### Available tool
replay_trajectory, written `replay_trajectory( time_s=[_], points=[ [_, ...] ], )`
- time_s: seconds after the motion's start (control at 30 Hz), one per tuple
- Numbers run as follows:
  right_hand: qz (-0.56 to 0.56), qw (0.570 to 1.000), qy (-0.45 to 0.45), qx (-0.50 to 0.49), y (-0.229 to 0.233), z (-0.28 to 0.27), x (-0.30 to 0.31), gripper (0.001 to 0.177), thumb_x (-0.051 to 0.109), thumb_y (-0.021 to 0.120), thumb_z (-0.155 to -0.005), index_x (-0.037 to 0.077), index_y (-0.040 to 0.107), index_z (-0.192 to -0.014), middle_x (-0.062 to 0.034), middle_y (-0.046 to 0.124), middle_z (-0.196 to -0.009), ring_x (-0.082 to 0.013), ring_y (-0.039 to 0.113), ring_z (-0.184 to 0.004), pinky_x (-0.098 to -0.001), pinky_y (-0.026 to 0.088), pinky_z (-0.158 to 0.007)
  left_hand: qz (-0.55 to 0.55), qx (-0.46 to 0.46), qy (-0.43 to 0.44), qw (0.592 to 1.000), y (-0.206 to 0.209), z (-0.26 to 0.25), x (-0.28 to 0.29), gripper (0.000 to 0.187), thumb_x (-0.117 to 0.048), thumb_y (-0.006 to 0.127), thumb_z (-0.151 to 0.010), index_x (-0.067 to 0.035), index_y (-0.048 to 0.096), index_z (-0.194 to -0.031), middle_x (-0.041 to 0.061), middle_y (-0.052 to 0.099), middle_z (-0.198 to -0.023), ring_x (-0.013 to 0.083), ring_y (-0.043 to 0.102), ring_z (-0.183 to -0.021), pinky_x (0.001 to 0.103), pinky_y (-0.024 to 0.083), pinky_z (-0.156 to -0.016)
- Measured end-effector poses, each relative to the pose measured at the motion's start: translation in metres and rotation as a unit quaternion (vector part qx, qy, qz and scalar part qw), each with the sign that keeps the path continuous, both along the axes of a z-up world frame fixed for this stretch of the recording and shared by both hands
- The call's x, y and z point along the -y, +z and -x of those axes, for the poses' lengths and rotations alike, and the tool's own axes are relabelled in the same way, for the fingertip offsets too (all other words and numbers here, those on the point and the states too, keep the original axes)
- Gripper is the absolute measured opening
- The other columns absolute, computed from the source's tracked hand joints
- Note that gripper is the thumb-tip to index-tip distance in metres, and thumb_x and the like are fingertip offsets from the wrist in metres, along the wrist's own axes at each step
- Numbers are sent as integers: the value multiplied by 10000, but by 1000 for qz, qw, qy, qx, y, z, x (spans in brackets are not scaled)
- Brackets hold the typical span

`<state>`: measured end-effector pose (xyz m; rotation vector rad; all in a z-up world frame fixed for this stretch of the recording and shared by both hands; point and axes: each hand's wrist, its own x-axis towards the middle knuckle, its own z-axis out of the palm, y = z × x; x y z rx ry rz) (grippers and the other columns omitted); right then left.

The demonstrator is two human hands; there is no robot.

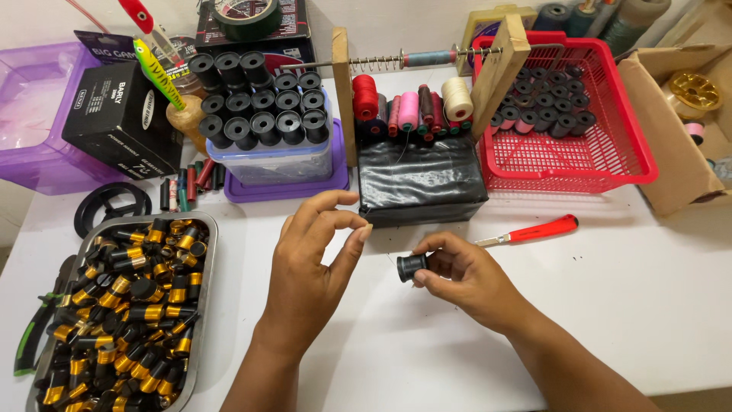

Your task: The person winds a thin white thread onto a small black plastic bobbin by hand. They hold the bobbin in one hand and guide the thread with the other, repeatedly rotating the bobbin to accumulate the thread. The workspace contains many other bobbins and spools of thread.

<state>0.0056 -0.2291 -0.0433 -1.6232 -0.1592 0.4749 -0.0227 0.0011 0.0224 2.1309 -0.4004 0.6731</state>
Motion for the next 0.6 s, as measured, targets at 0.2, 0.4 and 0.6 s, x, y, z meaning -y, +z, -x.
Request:
replay_trajectory(
  time_s=[0.2, 0.4, 0.6],
  points=[
    [-38, 987, 94, 123, 13, 10, 7, 221, 41, 698, -865, 68, 650, -1079, -70, 668, -1032, -181, 698, -883, -299, 571, -823, 4, -4, 23, 1000, -10, -9, -5, 85, -192, 594, -1002, -112, 623, -1008, 71, 668, -1192, 213, 645, -1182, 401, 421, -975],
    [-52, 975, 139, 168, 20, 17, 16, 254, 44, 707, -842, 94, 659, -1086, -97, 679, -1072, -187, 646, -972, -303, 508, -854, 2, -10, 25, 1000, -17, -15, -4, 105, -202, 584, -1007, -105, 623, -996, 72, 673, -1168, 214, 642, -1175, 397, 429, -965],
    [-167, 939, 236, 185, 35, 18, 35, 232, 115, 704, -903, 78, 597, -1106, -194, 647, -1063, -281, 642, -962, -372, 543, -826, -7, -24, -1, 1000, -21, -16, -2, 172, -275, 578, -1002, -127, 585, -913, 83, 676, -1170, 222, 651, -1139, 419, 434, -959]
  ],
)
